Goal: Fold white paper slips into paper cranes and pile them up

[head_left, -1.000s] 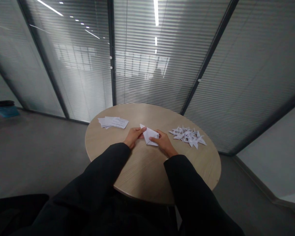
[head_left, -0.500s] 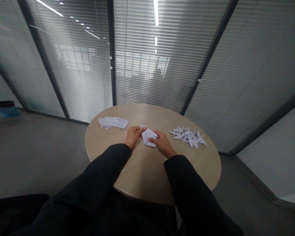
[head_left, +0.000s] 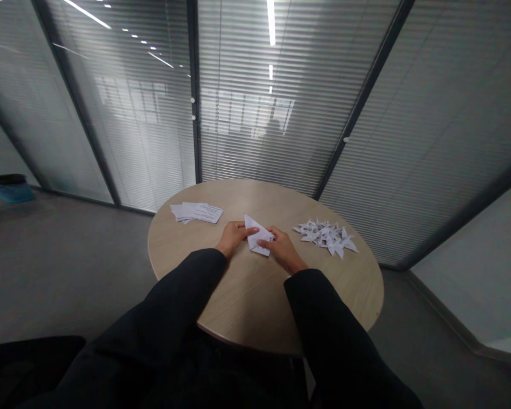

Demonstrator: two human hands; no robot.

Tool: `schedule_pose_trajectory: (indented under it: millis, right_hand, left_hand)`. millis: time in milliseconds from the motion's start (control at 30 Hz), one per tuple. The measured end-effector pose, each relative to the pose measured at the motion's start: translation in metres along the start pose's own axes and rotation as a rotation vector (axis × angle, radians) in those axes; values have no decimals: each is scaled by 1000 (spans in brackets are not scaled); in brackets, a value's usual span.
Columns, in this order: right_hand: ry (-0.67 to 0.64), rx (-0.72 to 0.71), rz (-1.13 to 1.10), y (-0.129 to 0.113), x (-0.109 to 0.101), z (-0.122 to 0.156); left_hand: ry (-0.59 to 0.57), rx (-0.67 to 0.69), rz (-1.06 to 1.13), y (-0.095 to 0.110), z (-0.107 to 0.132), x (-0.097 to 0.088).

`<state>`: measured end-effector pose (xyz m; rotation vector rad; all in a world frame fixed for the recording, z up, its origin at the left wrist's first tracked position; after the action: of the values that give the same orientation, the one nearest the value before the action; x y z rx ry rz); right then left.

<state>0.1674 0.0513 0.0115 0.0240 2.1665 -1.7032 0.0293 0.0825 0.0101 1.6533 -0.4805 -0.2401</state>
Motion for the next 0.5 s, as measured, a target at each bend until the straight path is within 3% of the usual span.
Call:
schedule_pose_trajectory:
  millis: [500]
  right_hand:
    - [-17,25,14,1,4,1]
  left_hand:
    - [8,72,-189,-4,-8,-6]
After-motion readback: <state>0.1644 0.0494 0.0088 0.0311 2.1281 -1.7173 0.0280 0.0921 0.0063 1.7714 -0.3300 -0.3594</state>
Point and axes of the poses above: each hand's wrist, its own z-axis away from the middle knuckle, its own x-axis out of the palm, y = z × x, the point moved 9 cm from there along -z, towards the middle knuckle, and after that the axes turned 12 degrees about -y, right-handed, at the moved point
